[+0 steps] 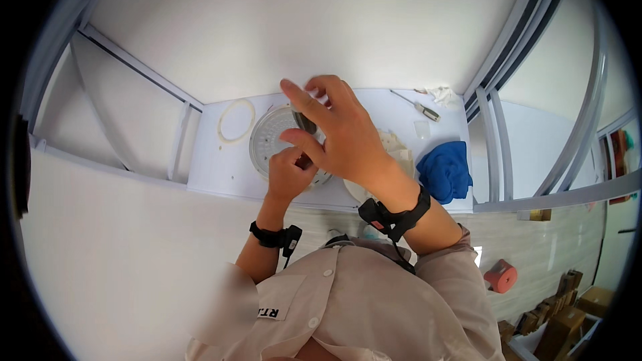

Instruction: The person uses a screwdriver to fasten screws into a white plastic light fixture base and then attaches a circular cover. The person also handles a small cylindrical component and secures it to the fixture.

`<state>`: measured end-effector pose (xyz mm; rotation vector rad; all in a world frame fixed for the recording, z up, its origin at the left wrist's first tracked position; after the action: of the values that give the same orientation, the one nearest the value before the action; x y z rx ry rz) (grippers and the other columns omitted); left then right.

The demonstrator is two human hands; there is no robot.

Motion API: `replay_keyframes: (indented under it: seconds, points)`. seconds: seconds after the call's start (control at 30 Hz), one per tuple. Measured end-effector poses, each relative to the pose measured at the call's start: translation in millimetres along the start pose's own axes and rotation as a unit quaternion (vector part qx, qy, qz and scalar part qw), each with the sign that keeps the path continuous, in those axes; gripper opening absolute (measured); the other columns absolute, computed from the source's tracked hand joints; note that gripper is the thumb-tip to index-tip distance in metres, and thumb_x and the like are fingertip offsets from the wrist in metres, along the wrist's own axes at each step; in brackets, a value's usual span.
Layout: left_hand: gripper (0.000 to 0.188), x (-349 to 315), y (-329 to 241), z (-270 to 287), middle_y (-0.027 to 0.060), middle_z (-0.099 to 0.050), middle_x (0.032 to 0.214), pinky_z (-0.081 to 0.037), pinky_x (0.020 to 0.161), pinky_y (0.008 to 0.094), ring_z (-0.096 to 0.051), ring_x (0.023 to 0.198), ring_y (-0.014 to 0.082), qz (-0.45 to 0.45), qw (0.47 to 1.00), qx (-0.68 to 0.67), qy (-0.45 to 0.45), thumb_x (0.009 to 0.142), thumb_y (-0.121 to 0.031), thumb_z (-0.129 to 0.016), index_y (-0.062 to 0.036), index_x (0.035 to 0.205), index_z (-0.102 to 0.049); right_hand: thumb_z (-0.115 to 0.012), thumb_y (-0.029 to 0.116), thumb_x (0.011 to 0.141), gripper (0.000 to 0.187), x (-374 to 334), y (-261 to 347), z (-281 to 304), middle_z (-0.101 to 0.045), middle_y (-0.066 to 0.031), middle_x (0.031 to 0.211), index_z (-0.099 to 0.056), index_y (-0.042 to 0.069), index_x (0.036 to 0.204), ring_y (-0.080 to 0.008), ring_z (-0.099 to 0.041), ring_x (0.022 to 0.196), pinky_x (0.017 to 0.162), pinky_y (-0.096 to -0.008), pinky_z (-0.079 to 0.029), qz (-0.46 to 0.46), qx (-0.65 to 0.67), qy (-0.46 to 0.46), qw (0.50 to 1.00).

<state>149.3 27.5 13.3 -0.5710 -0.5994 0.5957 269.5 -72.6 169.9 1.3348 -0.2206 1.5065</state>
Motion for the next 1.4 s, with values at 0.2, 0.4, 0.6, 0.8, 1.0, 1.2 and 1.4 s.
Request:
replay_keyframes:
  seconds: [0.2,0.4,0.6,0.8,1.0,1.2,1.4]
  points:
    - [0.029,2,6,1,0.0079,-0.078,0.086,-0.058,0.068,0.0376,-0.074,0.073,0.0267,0.005,1.000,0.000,-0.002,0.078,-0.013,-0.085,-0.0091,0.106,-0.076,-0.080,0.006,0.088,0.053,-7,-15,-9,-0.065,-0.0105,0.112,-0.069,0.010,0.139,-0.0243,-0.064,0.088,0.073,-0.0337,-0.054,-0.071,0.162,0.093,0.980]
    - [0.028,3,5,3,0.0070,-0.079,0.088,-0.059,0.070,0.0359,-0.074,0.075,0.0251,0.040,0.999,-0.030,0.010,0.080,-0.014,-0.084,-0.0084,0.107,-0.077,-0.080,0.004,0.088,0.051,-14,-20,-5,-0.066,-0.0144,0.123,-0.070,0.010,0.137,-0.0258,-0.066,0.099,0.081,-0.0349,-0.056,-0.065,0.054,0.067,0.994]
    - [0.028,4,12,-1,0.0081,-0.080,0.091,-0.060,0.072,0.0352,-0.076,0.078,0.0242,0.051,0.997,-0.052,0.021,0.080,-0.014,-0.084,-0.0088,0.107,-0.077,-0.083,0.003,0.081,0.056,-8,-10,-10,-0.059,-0.0115,0.105,-0.072,0.011,0.135,-0.0260,-0.062,0.093,0.077,-0.0339,-0.054,-0.092,0.149,0.013,0.984]
    - [0.030,5,13,-1,0.0085,-0.079,0.090,-0.060,0.071,0.0364,-0.076,0.078,0.0251,0.025,0.998,-0.062,0.019,0.080,-0.014,-0.085,-0.0087,0.107,-0.076,-0.077,-0.004,0.083,0.061,-19,-14,-12,-0.063,-0.0155,0.117,-0.068,0.009,0.141,-0.0319,-0.065,0.103,0.088,-0.0351,-0.056,-0.079,-0.005,0.039,0.996]
    - [0.030,3,23,-8,0.0099,-0.078,0.089,-0.060,0.071,0.0382,-0.076,0.079,0.0269,0.029,0.994,-0.099,0.045,0.080,-0.014,-0.084,-0.0093,0.109,-0.075,-0.084,0.001,0.079,0.058,-4,0,-13,-0.061,-0.0126,0.113,-0.072,0.007,0.135,-0.0270,-0.063,0.096,0.078,-0.0330,-0.053,-0.085,0.075,0.006,0.994]
    - [0.031,4,23,-8,0.0112,-0.078,0.089,-0.060,0.072,0.0381,-0.076,0.079,0.0278,0.020,0.994,-0.090,0.058,0.080,-0.014,-0.084,-0.0077,0.109,-0.073,-0.075,0.002,0.091,0.053,-18,4,-18,-0.065,-0.0147,0.120,-0.064,0.000,0.142,-0.0299,-0.066,0.106,0.093,-0.0364,-0.054,-0.083,-0.061,0.034,0.994]
    - [0.029,1,23,-5,0.0120,-0.078,0.093,-0.060,0.075,0.0394,-0.076,0.084,0.0284,0.019,0.989,-0.135,0.049,0.081,-0.012,-0.082,-0.0078,0.108,-0.073,-0.093,0.011,0.076,0.057,-8,15,-16,-0.060,-0.0096,0.104,-0.075,0.004,0.129,-0.0208,-0.057,0.087,0.075,-0.0323,-0.049,-0.115,0.040,-0.046,0.991]
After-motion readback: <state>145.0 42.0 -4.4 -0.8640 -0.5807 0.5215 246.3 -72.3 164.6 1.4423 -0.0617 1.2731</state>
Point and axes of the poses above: each hand's wrist, its own x-axis towards the middle knuckle, its own z-axis out of the back of the hand, y = z × x, the point moved 10 cm from there along x, towards the middle knuckle
